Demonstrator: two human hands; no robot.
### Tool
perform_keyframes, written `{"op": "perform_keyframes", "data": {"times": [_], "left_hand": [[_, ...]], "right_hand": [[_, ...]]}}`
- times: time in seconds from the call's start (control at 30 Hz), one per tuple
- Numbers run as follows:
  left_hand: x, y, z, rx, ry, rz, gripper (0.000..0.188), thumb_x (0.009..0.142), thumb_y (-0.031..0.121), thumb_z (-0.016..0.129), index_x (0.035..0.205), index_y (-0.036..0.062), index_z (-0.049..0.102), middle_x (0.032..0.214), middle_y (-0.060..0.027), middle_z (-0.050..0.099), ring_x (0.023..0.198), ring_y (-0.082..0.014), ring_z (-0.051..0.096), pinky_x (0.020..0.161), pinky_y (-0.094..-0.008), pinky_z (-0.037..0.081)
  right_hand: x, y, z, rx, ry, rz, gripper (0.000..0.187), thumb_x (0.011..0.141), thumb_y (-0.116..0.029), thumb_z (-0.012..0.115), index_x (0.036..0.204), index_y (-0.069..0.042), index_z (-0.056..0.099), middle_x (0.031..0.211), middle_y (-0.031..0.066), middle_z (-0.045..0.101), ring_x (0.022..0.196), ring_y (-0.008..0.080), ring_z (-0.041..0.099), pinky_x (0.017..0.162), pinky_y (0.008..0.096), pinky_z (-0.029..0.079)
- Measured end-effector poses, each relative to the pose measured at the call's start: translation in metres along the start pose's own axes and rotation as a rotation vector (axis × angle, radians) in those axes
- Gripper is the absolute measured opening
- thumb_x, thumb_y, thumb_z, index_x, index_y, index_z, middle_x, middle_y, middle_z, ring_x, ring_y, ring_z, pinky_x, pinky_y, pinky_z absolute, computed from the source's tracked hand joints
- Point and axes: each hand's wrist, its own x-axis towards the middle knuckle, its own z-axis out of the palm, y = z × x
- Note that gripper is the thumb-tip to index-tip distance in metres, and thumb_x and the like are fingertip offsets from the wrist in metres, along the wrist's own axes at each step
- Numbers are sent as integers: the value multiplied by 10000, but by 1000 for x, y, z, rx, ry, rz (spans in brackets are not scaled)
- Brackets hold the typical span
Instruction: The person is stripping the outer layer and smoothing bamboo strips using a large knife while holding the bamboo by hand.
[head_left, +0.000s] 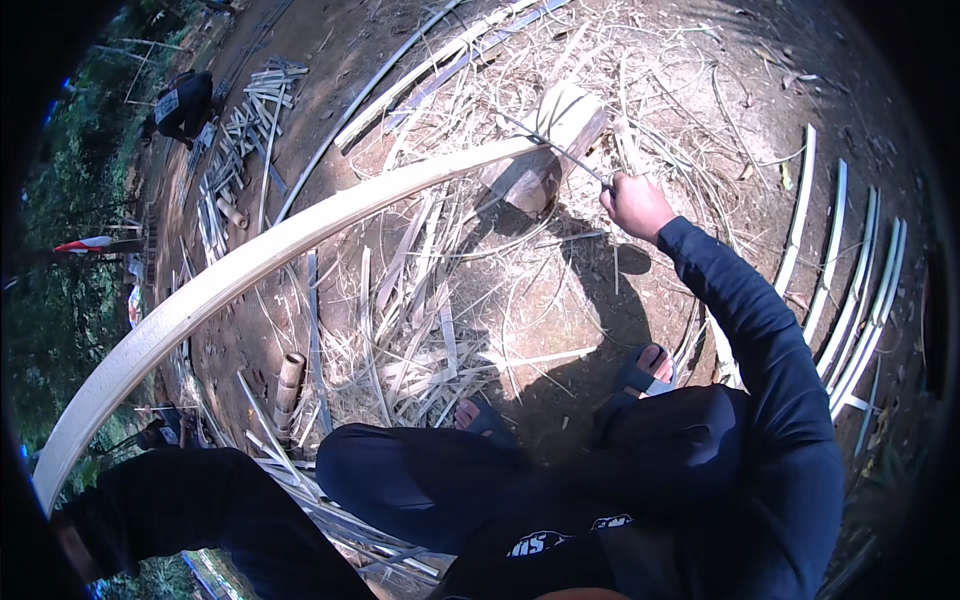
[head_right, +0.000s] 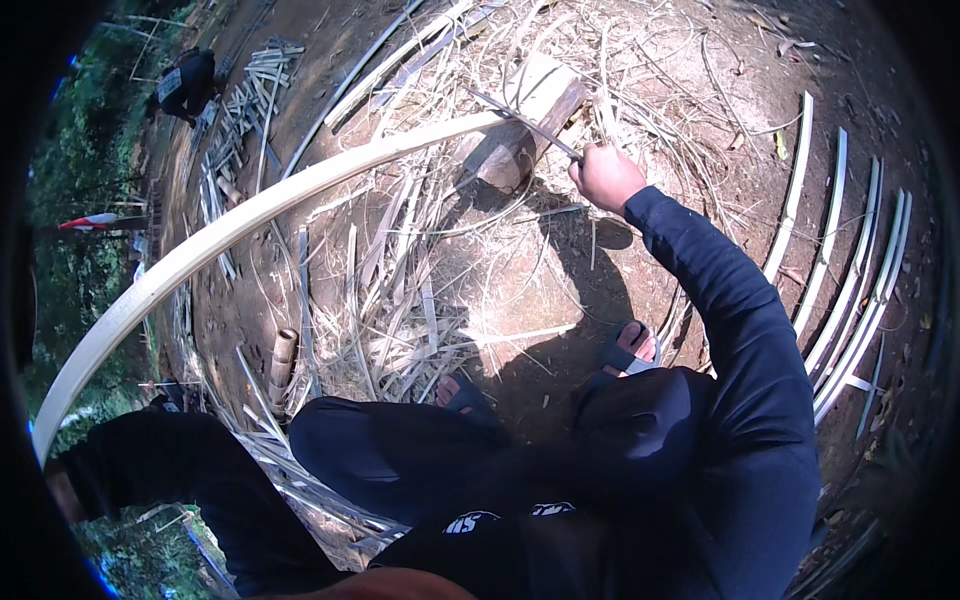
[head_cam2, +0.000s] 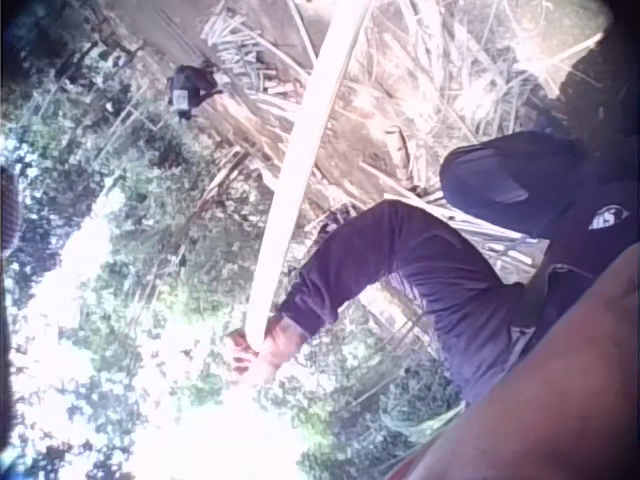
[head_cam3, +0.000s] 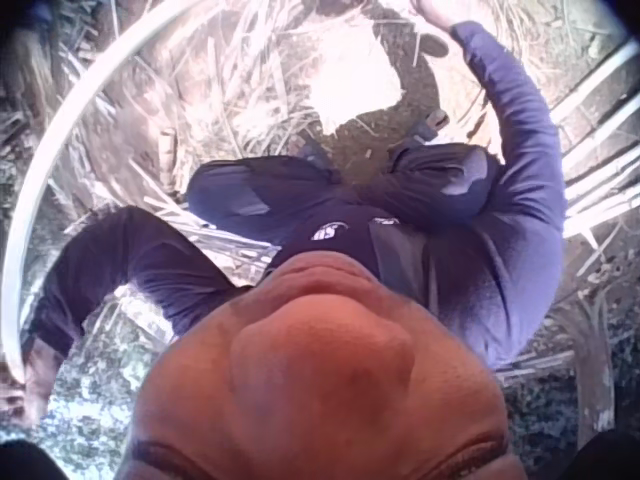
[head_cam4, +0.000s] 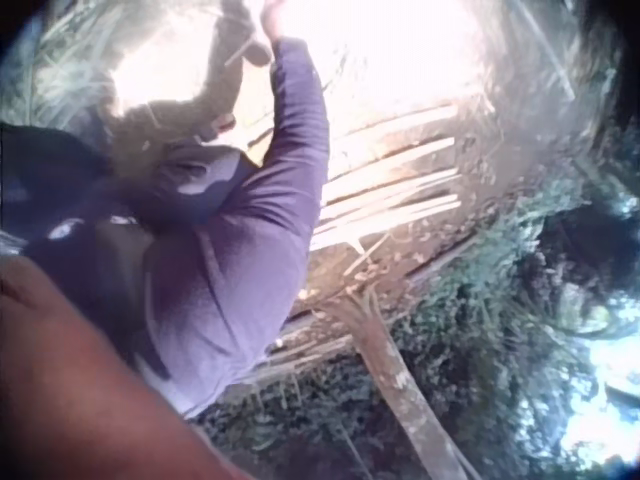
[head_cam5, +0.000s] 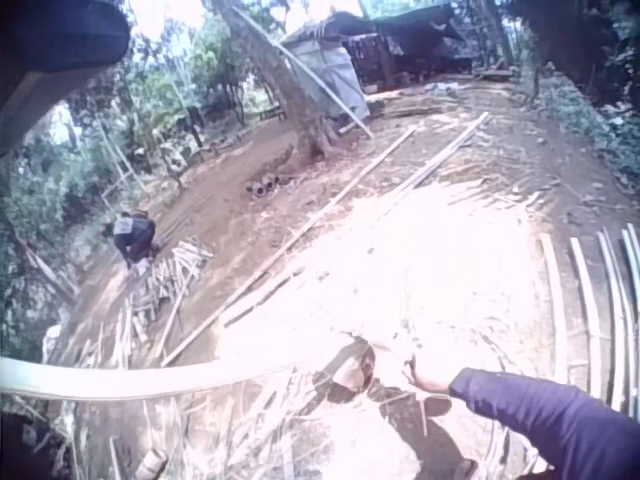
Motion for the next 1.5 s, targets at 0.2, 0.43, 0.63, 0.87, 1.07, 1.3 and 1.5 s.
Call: {"op": "perform_keyframes", "data": {"times": [0.2, 0.43, 0.63, 0.87, 1.07, 1.3, 1.5], "left_hand": [[60, 111, -154, -117, 165, 148, 366, 993, 232, 407, 647, 118, 445, 643, -52, 511, 615, -167, 510, 623, -313, 427], [87, 222, -258, -172, 34, 230, 369, 992, 227, 401, 642, 118, 443, 643, -56, 514, 619, -171, 514, 628, -314, 430], [-32, 195, -230, -205, 423, 134, 361, 990, 219, 335, 637, 146, 320, 584, -28, 342, 546, -163, 352, 579, -304, 341], [-107, 186, -194, 138, 742, -43, 342, 1045, 285, 353, 1147, -15, 483, 900, -104, 505, 862, -245, 482, 858, -394, 416], [-137, 205, -172, 348, 890, -175, 499, 1058, 330, 369, 1381, -48, 410, 1183, -193, 575, 1070, -323, 575, 1015, -479, 444], [-172, 219, -162, 196, 742, -391, 542, 1057, 305, 427, 1464, -43, 340, 1156, -206, 623, 893, -213, 650, 629, -301, 528], [-230, 237, -175, -34, 885, -505, 462, 1067, 319, 393, 1335, -53, 447, 1175, -318, 629, 911, -344, 702, 638, -380, 597]], "right_hand": [[-14, -56, -26, -66, 20, -229, 342, 927, -284, 577, 868, 53, 577, 680, 262, 639, 698, 426, 674, 679, 514, 548], [18, -9, 13, 6, 48, 47, 381, 906, -263, 582, 758, 81, 653, 702, 310, 644, 718, 460, 680, 725, 511, 560], [10, 24, 39, 143, 74, 66, 365, 910, -269, 588, 894, 92, 638, 777, 298, 664, 787, 445, 679, 786, 493, 531], [10, 8, 43, 366, -25, 321, 501, 929, -485, 635, 778, -8, 621, 605, 111, 608, 504, 187, 598, 527, 365, 488], [-6, -88, 30, 1188, -168, 608, 606, 867, -492, 745, 1071, 20, 492, 746, 115, 624, 548, 161, 587, 464, 320, 496], [44, -119, 32, 999, -187, 542, 478, 861, -358, 790, 987, 40, 557, 724, 77, 556, 549, 199, 576, 500, 362, 517], [89, -96, 69, 1115, -337, 465, 321, 893, -308, 745, 1009, -59, 579, 733, 64, 554, 555, 184, 550, 520, 353, 536]]}}
